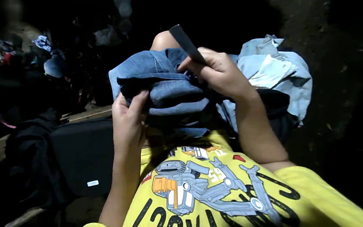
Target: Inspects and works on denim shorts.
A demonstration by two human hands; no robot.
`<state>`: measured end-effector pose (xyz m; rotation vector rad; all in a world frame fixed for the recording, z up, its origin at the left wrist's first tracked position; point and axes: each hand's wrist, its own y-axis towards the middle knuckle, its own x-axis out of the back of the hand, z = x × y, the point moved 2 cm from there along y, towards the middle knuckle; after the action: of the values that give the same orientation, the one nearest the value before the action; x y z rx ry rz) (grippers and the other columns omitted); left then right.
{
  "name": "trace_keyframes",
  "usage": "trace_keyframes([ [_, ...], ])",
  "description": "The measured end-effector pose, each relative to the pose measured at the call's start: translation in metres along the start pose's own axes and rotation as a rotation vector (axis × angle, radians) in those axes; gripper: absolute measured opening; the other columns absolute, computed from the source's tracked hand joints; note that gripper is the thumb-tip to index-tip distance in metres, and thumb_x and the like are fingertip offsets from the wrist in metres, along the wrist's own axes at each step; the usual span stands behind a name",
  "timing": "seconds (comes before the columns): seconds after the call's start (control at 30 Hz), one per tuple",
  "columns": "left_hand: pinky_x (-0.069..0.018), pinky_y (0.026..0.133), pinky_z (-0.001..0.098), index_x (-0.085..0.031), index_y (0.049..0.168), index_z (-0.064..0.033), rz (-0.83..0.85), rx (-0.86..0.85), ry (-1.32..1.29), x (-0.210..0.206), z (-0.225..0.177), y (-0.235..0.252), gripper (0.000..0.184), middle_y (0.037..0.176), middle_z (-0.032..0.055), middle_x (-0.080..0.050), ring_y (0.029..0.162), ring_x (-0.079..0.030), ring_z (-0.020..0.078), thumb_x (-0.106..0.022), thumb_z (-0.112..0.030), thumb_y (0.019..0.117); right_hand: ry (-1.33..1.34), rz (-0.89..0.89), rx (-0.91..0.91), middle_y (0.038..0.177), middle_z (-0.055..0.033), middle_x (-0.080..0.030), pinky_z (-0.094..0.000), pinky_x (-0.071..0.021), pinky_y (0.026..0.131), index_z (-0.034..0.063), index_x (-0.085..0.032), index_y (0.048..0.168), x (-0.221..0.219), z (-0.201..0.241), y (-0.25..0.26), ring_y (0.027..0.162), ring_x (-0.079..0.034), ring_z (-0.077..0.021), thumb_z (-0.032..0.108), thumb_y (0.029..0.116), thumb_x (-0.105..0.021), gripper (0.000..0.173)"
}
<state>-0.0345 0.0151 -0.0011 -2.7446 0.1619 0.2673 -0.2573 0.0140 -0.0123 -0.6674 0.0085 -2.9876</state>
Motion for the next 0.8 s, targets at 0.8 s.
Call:
trace_keyframes([
  [0.8,-0.0599,0.076,0.0226,-0.063,0.101,-0.0176,0.090,0.085,-0.216,-0.013,0.015,0.000,0.027,0.086,-0.0073,-0.072,0.081,-0.070,0.0013,-0.038,-0.010,0.1014,-0.253,0.081,0.222,0.090,-0.0043,-0.070,-0.0336,-0.0488,0.053,0.0102,-0.057,0.146,-0.044,0.019,-0.035,0.068,-0.062,-0.0148,0.038,0.1055,-0.049,0.049],
])
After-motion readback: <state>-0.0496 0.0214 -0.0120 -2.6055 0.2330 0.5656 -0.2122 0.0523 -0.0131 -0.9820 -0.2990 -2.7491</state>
